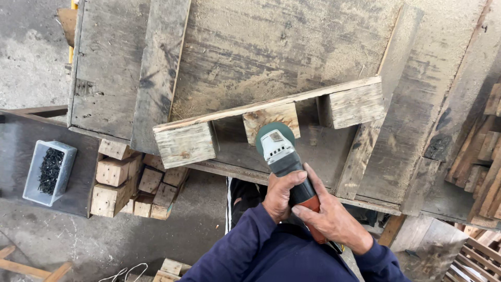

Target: The person uses an angle grinder with a sanding disc to smooth the surfaces of a wooden pallet block. They hold the block with one hand while operating the tool with the other, moving the grinder across the top and side faces to remove roughness.

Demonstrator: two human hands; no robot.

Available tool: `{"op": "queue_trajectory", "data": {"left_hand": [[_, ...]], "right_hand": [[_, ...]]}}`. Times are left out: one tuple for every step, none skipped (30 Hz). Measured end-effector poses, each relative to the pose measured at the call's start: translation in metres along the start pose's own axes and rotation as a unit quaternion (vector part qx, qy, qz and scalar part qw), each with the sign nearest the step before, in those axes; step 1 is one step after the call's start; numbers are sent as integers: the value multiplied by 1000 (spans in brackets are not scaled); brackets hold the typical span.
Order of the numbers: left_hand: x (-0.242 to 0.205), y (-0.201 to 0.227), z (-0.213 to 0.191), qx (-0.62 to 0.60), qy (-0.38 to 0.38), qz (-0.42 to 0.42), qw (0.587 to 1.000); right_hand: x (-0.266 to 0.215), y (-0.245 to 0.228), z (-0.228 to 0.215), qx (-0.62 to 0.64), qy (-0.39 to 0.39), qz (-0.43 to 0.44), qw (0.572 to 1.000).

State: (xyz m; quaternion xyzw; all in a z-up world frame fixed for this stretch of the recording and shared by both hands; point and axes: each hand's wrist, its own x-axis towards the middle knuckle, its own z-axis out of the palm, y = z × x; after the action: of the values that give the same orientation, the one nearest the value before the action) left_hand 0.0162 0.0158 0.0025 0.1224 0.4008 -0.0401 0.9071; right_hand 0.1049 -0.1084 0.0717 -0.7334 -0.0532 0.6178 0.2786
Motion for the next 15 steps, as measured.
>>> {"op": "queue_trajectory", "data": {"left_hand": [[2, -2, 1, 10, -2, 1, 1000], [4, -6, 5, 20, -2, 2, 1000], [7, -10, 8, 30, -2, 4, 1000], [13, -15, 13, 36, -3, 2, 999], [19, -21, 19, 41, -5, -1, 999], [21, -23, 21, 46, -6, -4, 999], [18, -22, 19, 32, -11, -3, 999], [15, -21, 16, 19, -18, -2, 1000], [12, -19, 14, 5, -24, 0, 1000], [9, -16, 10, 5, -9, 4, 1000], [5, -13, 6, 4, 5, 8, 1000], [-2, -14, 3, 0, 24, 8, 1000], [-6, -17, 1, 2, 30, 4, 1000], [-6, -18, -1, 8, 32, 2, 999], [-6, -19, -2, 13, 33, 0, 999]], "right_hand": [[0, 1, -1, 13, 6, 0, 1000], [-1, 3, -3, 26, 10, 0, 1000], [-2, 6, -5, 39, 13, -1, 999], [-4, 8, -9, 51, 31, -25, 998], [-7, 10, -12, 64, 48, -48, 996], [-8, 11, -13, 76, 65, -71, 992], [-8, 11, -12, 75, 63, -46, 994], [-8, 10, -10, 75, 61, -22, 995], [-8, 8, -8, 74, 59, 2, 995], [-6, 6, -5, 65, 43, 16, 997], [-3, 4, -2, 56, 26, 29, 998], [-6, 5, 2, 48, 7, 49, 998], [-8, 8, 3, 48, 3, 38, 998], [-7, 11, 4, 48, 5, 23, 999], [-7, 16, 5, 48, 6, 8, 999]]}}
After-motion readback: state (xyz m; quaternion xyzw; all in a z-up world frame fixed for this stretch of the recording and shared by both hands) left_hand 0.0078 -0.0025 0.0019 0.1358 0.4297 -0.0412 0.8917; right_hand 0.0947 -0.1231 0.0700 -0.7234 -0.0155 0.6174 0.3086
